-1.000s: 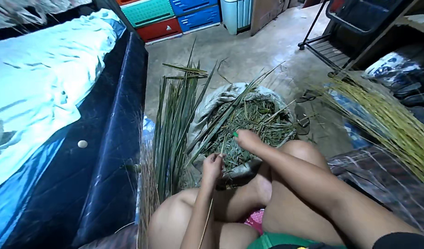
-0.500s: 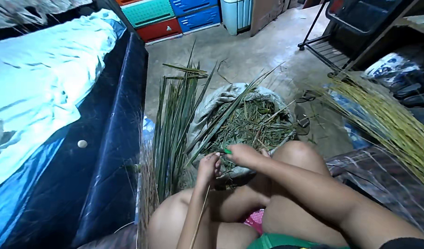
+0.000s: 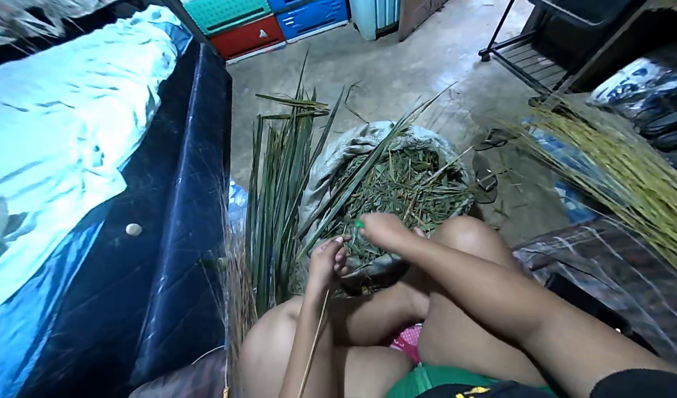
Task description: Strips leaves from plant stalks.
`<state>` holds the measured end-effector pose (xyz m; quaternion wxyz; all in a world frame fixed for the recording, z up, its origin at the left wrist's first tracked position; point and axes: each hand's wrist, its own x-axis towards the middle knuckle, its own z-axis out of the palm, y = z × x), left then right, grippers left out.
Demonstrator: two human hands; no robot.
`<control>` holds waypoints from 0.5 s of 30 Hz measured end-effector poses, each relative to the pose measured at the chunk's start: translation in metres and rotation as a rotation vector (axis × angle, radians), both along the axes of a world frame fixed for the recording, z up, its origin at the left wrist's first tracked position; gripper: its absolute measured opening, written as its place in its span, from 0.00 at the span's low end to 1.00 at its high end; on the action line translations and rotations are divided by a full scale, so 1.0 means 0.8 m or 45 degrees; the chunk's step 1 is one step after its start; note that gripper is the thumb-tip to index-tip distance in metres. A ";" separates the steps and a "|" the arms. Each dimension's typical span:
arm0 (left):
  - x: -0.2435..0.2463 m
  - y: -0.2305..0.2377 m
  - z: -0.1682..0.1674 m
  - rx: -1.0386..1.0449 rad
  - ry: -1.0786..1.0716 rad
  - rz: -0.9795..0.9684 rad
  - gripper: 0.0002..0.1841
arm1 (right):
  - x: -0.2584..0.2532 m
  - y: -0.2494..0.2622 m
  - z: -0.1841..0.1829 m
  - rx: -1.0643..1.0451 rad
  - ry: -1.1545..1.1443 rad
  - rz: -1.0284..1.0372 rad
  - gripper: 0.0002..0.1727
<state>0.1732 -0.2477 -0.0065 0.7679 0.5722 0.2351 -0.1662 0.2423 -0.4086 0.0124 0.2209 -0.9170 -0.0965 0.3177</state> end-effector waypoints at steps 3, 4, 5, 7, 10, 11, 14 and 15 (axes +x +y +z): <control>-0.001 -0.001 0.001 -0.007 -0.019 -0.016 0.16 | 0.041 -0.026 -0.005 -0.093 -0.021 -0.258 0.21; -0.001 -0.001 0.002 -0.010 -0.019 -0.020 0.16 | 0.045 -0.030 -0.002 -0.064 -0.040 -0.287 0.21; 0.000 -0.001 0.002 -0.013 -0.018 -0.021 0.17 | 0.041 -0.029 0.003 -0.017 -0.056 -0.266 0.20; 0.001 -0.001 0.000 -0.023 -0.017 -0.013 0.17 | 0.018 -0.018 0.012 0.083 -0.037 -0.100 0.20; 0.001 0.000 -0.001 -0.036 -0.024 -0.018 0.17 | -0.007 -0.003 0.009 0.102 0.064 0.072 0.19; 0.000 0.000 -0.001 -0.038 -0.026 -0.022 0.17 | -0.003 -0.005 0.008 0.056 0.076 0.026 0.20; -0.005 0.001 -0.001 -0.051 -0.031 -0.035 0.17 | 0.029 -0.030 0.008 -0.120 0.037 -0.244 0.22; -0.005 0.002 0.001 -0.052 -0.031 -0.041 0.18 | 0.038 -0.038 0.010 -0.110 0.011 -0.307 0.22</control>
